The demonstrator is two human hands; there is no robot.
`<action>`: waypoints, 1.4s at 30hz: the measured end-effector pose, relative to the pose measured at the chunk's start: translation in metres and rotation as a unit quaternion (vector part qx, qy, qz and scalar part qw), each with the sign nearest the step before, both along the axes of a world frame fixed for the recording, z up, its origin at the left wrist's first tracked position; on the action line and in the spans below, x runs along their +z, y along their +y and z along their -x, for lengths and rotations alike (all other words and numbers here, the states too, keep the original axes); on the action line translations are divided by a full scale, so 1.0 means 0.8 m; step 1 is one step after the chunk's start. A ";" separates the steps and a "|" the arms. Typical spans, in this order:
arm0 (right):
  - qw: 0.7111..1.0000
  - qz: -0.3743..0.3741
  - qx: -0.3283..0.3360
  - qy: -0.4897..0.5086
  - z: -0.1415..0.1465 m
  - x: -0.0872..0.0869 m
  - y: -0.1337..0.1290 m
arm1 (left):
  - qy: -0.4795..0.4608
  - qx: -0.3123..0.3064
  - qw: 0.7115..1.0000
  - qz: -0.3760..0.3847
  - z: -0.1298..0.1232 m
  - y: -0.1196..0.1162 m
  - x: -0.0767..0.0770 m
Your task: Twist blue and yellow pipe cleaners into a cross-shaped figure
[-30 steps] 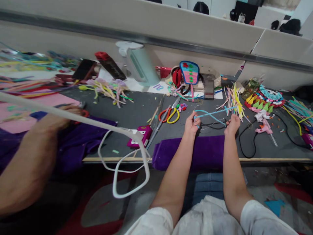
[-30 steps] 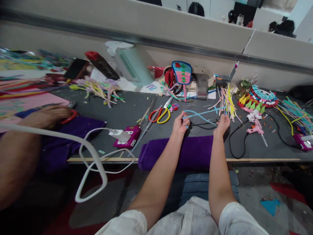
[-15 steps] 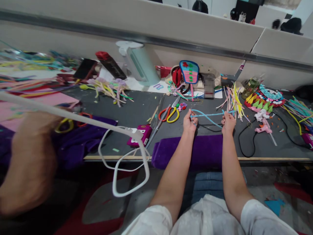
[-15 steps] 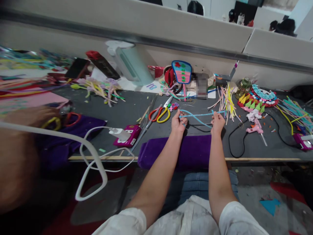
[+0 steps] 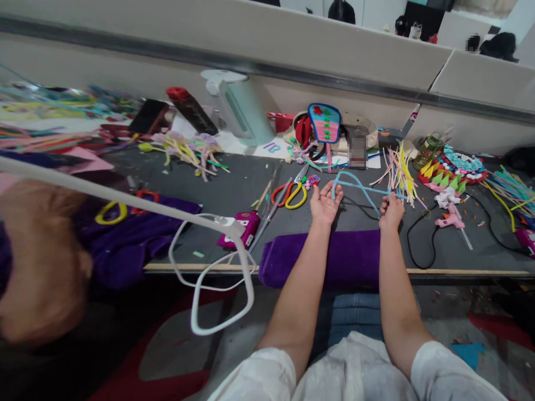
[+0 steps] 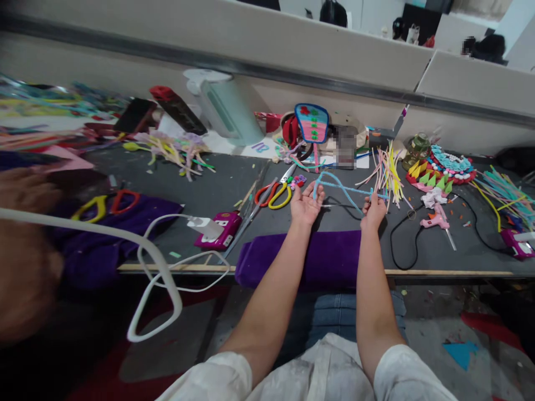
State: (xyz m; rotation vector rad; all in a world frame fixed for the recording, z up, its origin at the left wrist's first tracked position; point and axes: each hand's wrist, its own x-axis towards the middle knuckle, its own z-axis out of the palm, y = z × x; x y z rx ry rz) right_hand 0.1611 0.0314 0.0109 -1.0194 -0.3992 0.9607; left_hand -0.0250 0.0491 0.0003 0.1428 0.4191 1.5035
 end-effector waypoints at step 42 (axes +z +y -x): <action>0.943 -0.065 0.147 -0.290 0.051 0.004 -0.027 | 0.369 -0.047 0.923 -0.103 -0.020 -0.023 0.012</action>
